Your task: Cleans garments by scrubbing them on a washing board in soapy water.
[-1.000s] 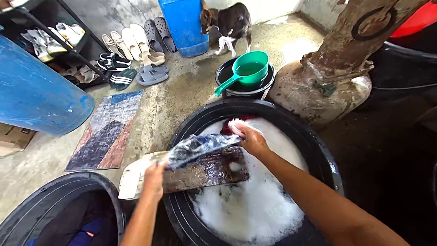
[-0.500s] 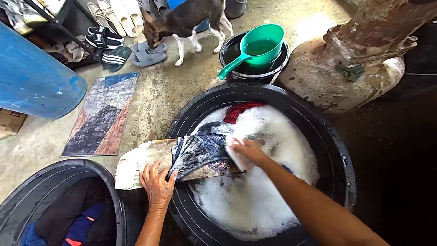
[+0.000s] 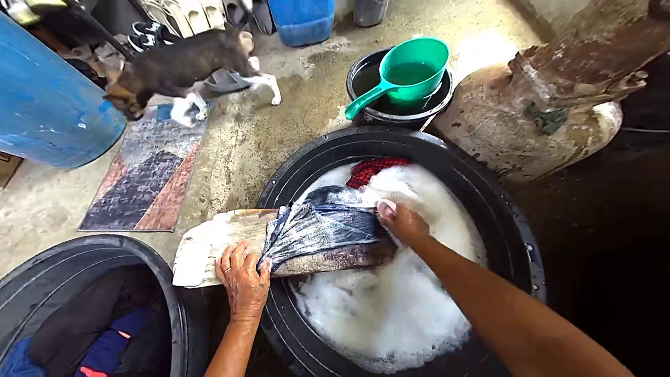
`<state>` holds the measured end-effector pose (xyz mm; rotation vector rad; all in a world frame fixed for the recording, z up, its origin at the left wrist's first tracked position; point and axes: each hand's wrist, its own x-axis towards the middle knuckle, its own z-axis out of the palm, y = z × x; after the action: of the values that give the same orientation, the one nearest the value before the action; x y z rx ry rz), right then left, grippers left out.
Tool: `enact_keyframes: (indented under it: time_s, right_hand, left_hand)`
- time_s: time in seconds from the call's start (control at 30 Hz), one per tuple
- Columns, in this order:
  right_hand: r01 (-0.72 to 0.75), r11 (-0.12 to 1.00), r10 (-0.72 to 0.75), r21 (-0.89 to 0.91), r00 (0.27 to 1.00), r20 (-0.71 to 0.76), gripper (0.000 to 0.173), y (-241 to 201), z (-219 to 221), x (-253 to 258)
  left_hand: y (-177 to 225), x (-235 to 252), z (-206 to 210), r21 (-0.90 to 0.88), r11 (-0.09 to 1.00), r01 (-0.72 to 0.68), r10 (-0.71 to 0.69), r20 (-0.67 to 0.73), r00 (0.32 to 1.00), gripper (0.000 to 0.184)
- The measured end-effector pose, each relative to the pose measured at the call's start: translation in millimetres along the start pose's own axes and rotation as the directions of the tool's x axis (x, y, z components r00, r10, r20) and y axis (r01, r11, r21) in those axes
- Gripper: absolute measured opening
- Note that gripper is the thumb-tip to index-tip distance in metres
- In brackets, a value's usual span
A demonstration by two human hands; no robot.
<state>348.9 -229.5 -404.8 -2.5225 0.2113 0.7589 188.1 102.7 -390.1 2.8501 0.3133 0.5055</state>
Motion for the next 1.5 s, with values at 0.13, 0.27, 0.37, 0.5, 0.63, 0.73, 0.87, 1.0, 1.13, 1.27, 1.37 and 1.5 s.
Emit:
enact_keyframes:
  time_s: [0.13, 0.27, 0.37, 0.5, 0.63, 0.73, 0.87, 1.0, 1.13, 1.27, 1.37, 1.5]
  right_hand:
    - [0.321, 0.903, -0.342, 0.286, 0.939, 0.024, 0.050, -110.7, 29.9, -64.7]
    - [0.532, 0.824, -0.562, 0.196, 0.811, 0.164, 0.047, -160.5, 77.1, -90.2]
    - [0.430, 0.899, -0.437, 0.082, 0.891, 0.120, 0.056, -88.4, 64.5, -47.6]
    - [0.060, 0.997, -0.062, 0.047, 0.996, 0.057, 0.059, -0.5, 23.0, -3.5]
    - [-0.031, 1.000, 0.031, 0.001, 0.999, 0.027, 0.074, 23.9, -5.3, -9.8]
    - [0.145, 0.989, -0.145, 0.017, 0.989, 0.022, 0.093, 26.1, -19.1, -37.0]
    - [0.501, 0.838, -0.479, 0.215, 0.865, -0.149, 0.111, 7.1, -18.2, -80.0]
    - [0.666, 0.549, -0.527, 0.505, 0.745, -0.410, 0.105, -23.8, -28.8, -106.4]
    - [0.564, 0.415, -0.433, 0.714, 0.813, -0.390, 0.037, -25.6, -67.3, -117.1]
    - [0.303, 0.605, -0.452, 0.736, 0.892, 0.004, 0.008, 3.8, -110.5, -130.1]
    - [0.365, 0.685, -0.485, 0.630, 0.874, 0.021, 0.011, 11.4, -126.6, -141.9]
    - [0.576, 0.770, -0.617, 0.275, 0.782, 0.092, 0.058, -9.9, -148.7, -177.8]
  left_hand:
    - [-4.9, -3.0, -1.1, 0.008, 1.000, -0.020, 0.020, 0.008, 1.000, 0.031]
    - [-7.9, -0.2, -4.0, 0.000, 1.000, -0.027, 0.027, 0.015, 1.000, 0.030]
    - [-9.9, -3.9, -3.5, -0.001, 0.999, -0.032, 0.032, 0.017, 0.999, 0.033]
    - [-9.6, 0.5, -5.1, -0.002, 0.999, -0.040, 0.040, 0.026, 0.999, 0.032]
    - [19.2, 26.6, -38.4, -0.113, 0.986, 0.119, -0.084, 0.279, 0.957, 0.030]
    - [80.3, 68.9, -73.5, -0.258, 0.906, 0.337, -0.152, 0.543, 0.826, 0.029]
    - [171.0, 106.3, -104.3, -0.419, 0.853, 0.311, 0.035, 0.640, 0.768, 0.033]
    - [264.2, 104.3, -155.2, -0.581, 0.770, 0.264, 0.223, 0.632, 0.742, 0.030]
    - [291.1, 94.0, -175.5, -0.728, 0.593, 0.344, 0.229, 0.563, 0.794, 0.022]
    - [253.4, 88.8, -142.4, -0.730, 0.305, 0.612, -0.107, 0.612, 0.784, 0.025]
    - [218.4, 64.1, -95.4, -0.628, 0.189, 0.755, -0.238, 0.716, 0.656, 0.032]
    - [194.0, 26.9, -58.3, -0.548, 0.453, 0.704, -0.104, 0.752, 0.652, 0.030]
